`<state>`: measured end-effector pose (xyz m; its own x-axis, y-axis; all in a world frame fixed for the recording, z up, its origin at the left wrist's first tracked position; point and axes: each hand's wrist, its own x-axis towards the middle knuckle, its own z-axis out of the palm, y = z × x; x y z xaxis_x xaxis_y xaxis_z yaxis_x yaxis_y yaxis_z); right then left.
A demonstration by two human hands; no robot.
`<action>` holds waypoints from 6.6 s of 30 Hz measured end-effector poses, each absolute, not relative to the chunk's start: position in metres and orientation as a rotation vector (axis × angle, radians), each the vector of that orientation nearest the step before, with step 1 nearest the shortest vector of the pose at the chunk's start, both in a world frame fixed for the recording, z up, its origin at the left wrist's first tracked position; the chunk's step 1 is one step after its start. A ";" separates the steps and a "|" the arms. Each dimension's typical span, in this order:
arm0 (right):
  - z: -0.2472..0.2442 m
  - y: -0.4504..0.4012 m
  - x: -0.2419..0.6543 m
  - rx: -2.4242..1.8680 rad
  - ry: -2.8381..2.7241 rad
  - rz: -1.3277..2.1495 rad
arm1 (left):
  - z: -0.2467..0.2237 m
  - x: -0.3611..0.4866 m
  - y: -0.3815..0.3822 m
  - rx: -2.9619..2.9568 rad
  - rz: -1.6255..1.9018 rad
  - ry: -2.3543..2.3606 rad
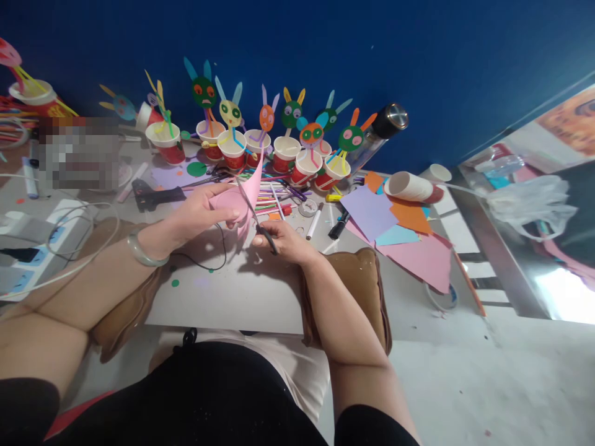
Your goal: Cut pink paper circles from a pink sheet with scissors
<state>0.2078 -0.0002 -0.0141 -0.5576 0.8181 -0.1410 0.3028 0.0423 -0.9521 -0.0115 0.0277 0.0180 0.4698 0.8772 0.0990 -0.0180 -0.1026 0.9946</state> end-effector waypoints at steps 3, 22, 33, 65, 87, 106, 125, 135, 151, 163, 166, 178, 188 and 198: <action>-0.014 -0.001 0.208 -1.125 -1.892 1.509 | 0.017 -0.011 0.028 1.508 0.920 0.798; -0.018 -0.004 0.202 -1.264 -1.856 1.487 | 0.003 -0.014 0.035 1.598 0.888 0.899; -0.017 -0.004 0.200 -1.300 -1.818 1.522 | 0.007 -0.013 0.032 1.538 0.826 0.921; -0.016 -0.006 0.200 -1.098 -1.744 1.048 | 0.008 -0.011 0.029 1.263 0.981 0.706; -0.013 -0.018 0.183 -1.160 -1.808 1.213 | 0.010 -0.008 0.021 1.322 0.952 0.677; -0.013 -0.017 0.181 -1.148 -1.855 1.189 | 0.009 -0.009 0.021 1.333 0.981 0.690; -0.014 -0.016 0.182 -1.173 -1.846 1.194 | 0.008 -0.010 0.022 1.346 0.964 0.728; -0.013 -0.015 0.184 -1.180 -1.850 1.196 | 0.008 -0.010 0.022 1.340 0.966 0.744; -0.011 -0.014 0.186 -1.193 -1.859 1.200 | 0.009 -0.012 0.024 1.339 0.979 0.712; -0.012 -0.014 0.188 -1.222 -1.844 1.203 | 0.005 -0.009 0.024 1.253 1.045 0.736; -0.011 -0.014 0.187 -1.227 -1.842 1.205 | 0.008 -0.009 0.024 1.266 1.043 0.744; -0.009 -0.014 0.187 -1.210 -1.856 1.217 | 0.011 -0.010 0.023 1.450 1.024 0.756; -0.010 -0.013 0.192 -1.193 -1.851 1.246 | 0.008 -0.010 0.024 1.394 1.045 0.776; -0.012 -0.013 0.192 -1.177 -1.810 1.281 | 0.008 -0.011 0.025 1.389 1.047 0.755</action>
